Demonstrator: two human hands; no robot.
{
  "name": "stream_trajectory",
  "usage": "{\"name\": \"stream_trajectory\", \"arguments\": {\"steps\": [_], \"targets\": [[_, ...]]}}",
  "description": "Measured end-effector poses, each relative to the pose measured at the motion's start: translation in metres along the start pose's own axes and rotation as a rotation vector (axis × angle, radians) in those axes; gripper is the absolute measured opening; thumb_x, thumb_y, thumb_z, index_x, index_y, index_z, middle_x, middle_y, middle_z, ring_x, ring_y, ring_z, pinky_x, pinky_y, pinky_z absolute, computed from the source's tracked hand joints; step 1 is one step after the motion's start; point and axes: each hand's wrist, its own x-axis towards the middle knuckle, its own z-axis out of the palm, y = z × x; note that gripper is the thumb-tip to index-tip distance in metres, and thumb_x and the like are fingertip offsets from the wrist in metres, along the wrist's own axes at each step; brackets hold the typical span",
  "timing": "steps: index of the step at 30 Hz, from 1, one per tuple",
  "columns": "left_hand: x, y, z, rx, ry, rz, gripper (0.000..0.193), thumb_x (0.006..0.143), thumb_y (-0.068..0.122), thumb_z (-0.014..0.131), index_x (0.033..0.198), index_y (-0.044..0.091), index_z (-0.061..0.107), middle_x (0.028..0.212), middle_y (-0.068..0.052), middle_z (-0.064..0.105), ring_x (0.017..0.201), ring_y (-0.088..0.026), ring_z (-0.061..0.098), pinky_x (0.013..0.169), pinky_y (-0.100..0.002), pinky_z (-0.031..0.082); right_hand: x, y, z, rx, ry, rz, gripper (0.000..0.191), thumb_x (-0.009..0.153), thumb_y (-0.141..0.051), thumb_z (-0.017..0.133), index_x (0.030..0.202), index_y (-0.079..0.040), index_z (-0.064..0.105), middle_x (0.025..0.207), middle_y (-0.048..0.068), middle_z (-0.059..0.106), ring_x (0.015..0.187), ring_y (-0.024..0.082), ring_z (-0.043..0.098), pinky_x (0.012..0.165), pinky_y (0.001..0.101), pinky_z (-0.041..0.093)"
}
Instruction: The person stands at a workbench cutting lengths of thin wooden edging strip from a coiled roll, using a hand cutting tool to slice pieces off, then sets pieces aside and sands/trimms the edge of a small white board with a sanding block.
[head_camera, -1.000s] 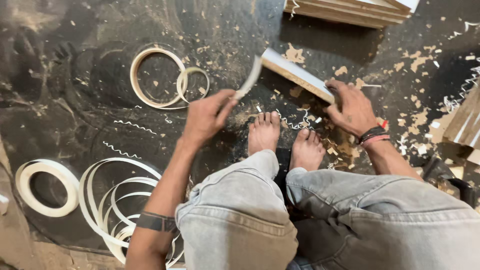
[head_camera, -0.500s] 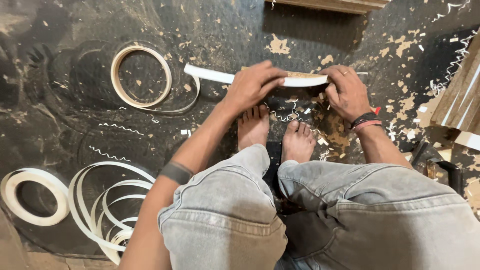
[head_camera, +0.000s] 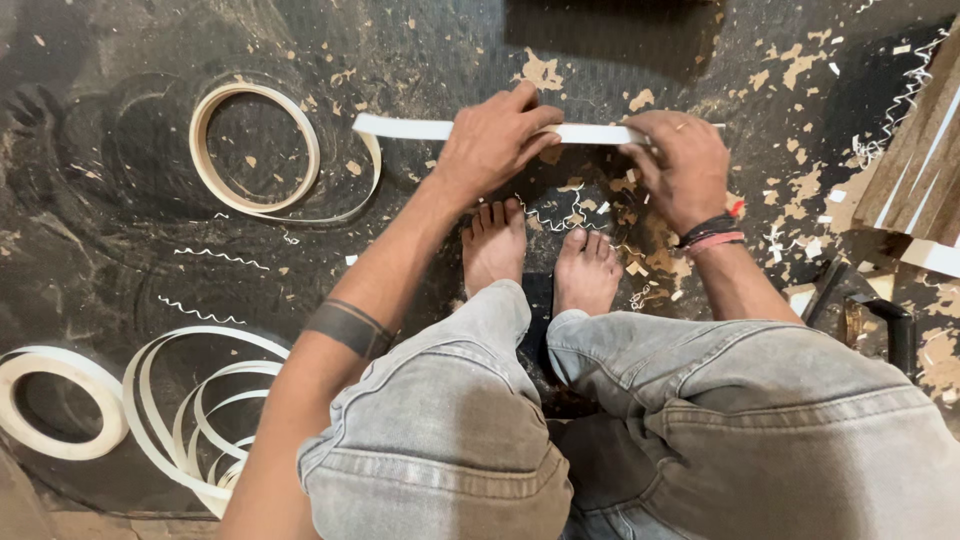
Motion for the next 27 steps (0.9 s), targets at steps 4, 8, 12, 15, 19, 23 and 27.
{"name": "stream_trajectory", "arguments": {"steps": [4,8,12,15,19,23,27], "targets": [[-0.015,-0.024,-0.016,0.177,0.009,0.102,0.031,0.097,0.043,0.072,0.112,0.017,0.076,0.092,-0.004,0.059,0.079,-0.020,0.061,0.064,-0.035,0.050,-0.009,0.012,-0.012,0.023,0.000,0.052,0.023,0.100,-0.020,0.080,0.121,-0.012,0.074,0.121,0.010,0.074,0.109,0.030,0.070,0.096,0.0406,0.054],[-0.028,-0.045,-0.034,0.267,0.013,0.096,0.029,0.099,0.042,0.071,0.114,0.018,0.076,0.092,-0.005,0.059,0.085,-0.022,0.059,0.070,-0.038,0.046,-0.013,0.013,-0.018,0.056,0.021,0.046,0.023,0.099,-0.019,0.080,0.119,-0.011,0.074,0.119,0.009,0.074,0.105,0.028,0.071,0.091,0.0380,0.056],[-0.032,-0.042,-0.035,0.277,-0.044,0.073,0.027,0.104,0.040,0.067,0.111,0.014,0.075,0.096,-0.005,0.060,0.093,-0.024,0.058,0.079,-0.042,0.044,-0.009,0.011,-0.016,0.131,0.004,0.097,0.020,0.101,-0.017,0.079,0.119,-0.011,0.073,0.116,0.008,0.074,0.101,0.027,0.072,0.089,0.0367,0.057],[-0.038,-0.033,-0.034,0.355,-0.135,0.079,0.029,0.103,0.038,0.065,0.108,0.011,0.073,0.101,-0.007,0.063,0.100,-0.025,0.058,0.088,-0.044,0.045,-0.004,0.013,-0.018,0.116,-0.021,0.070,0.020,0.099,-0.017,0.078,0.118,-0.011,0.073,0.115,0.007,0.074,0.101,0.027,0.072,0.088,0.0372,0.057],[-0.038,-0.018,-0.027,0.279,-0.019,0.175,0.048,0.102,0.043,0.065,0.132,0.005,0.062,0.123,-0.013,0.064,0.117,-0.030,0.057,0.103,-0.049,0.044,-0.001,0.019,-0.024,0.084,-0.075,0.035,0.020,0.100,-0.017,0.077,0.118,-0.011,0.074,0.115,0.008,0.074,0.102,0.029,0.071,0.085,0.0390,0.056],[-0.010,0.009,0.000,0.127,0.004,0.267,0.058,0.104,0.042,0.066,0.147,0.005,0.052,0.136,-0.021,0.058,0.126,-0.038,0.054,0.108,-0.051,0.041,0.000,0.020,-0.027,0.085,-0.093,0.006,0.021,0.100,-0.018,0.077,0.119,-0.010,0.073,0.115,0.009,0.073,0.104,0.030,0.070,0.087,0.0396,0.056],[0.019,0.035,0.024,0.212,0.130,0.433,0.054,0.090,0.033,0.069,0.138,0.010,0.056,0.133,-0.016,0.059,0.123,-0.033,0.056,0.105,-0.050,0.045,0.002,0.018,-0.028,0.074,-0.102,-0.003,0.022,0.099,-0.018,0.077,0.120,-0.009,0.074,0.116,0.009,0.073,0.105,0.031,0.070,0.088,0.0399,0.055]]}}
